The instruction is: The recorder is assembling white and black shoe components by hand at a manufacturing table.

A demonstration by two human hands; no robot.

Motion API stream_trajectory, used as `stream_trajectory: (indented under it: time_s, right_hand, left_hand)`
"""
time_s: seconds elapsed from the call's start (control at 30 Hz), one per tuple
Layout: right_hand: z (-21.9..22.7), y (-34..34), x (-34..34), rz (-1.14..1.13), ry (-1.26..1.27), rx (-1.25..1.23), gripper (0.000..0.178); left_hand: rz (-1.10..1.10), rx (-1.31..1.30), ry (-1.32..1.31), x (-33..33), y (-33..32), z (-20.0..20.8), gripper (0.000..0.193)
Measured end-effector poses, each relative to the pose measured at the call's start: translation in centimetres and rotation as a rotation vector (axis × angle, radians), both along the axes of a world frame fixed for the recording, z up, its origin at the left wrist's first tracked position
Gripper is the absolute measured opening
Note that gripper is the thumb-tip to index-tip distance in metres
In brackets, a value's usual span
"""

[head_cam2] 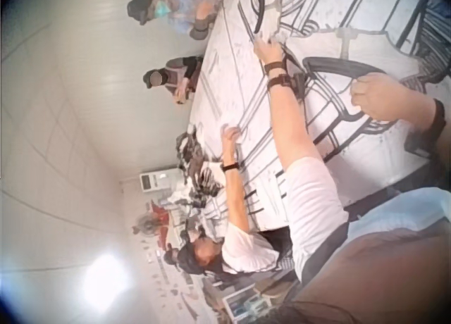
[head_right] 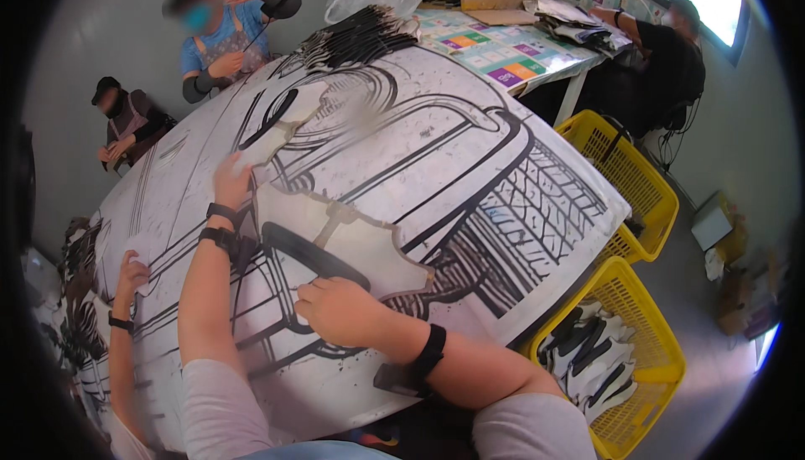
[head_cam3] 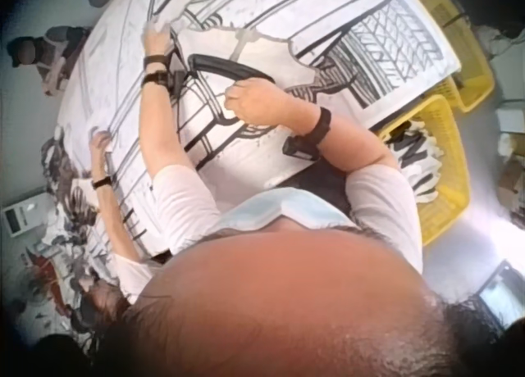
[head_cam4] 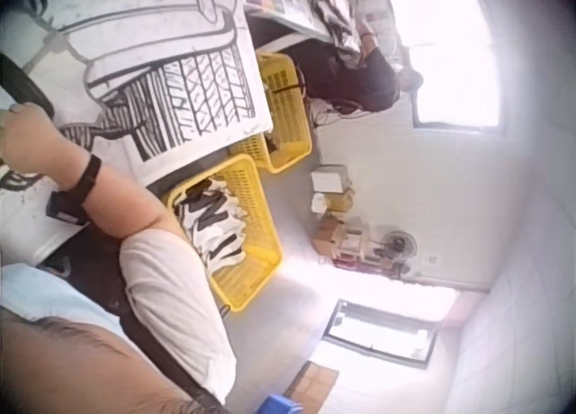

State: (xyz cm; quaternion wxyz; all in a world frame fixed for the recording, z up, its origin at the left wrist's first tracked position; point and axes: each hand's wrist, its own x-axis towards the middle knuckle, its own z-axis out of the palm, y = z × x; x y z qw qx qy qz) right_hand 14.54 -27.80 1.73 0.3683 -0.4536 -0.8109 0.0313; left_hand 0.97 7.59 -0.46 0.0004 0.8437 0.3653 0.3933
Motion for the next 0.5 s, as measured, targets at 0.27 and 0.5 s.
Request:
stream_trajectory:
  time_s: [0.27, 0.5]
  right_hand:
    - [1.1, -0.7, 0.8, 0.095, 0.087, 0.294, 0.013]
    - [2.9, -1.2, 4.4, -0.225, 0.372, 0.546, 0.013]
  left_hand:
    - [-0.947, 0.087, 0.614, 3.1, -21.6, 3.4, 0.038]
    - [-0.808, -0.126, 0.554, -0.8, -26.6, 3.7, 0.032]
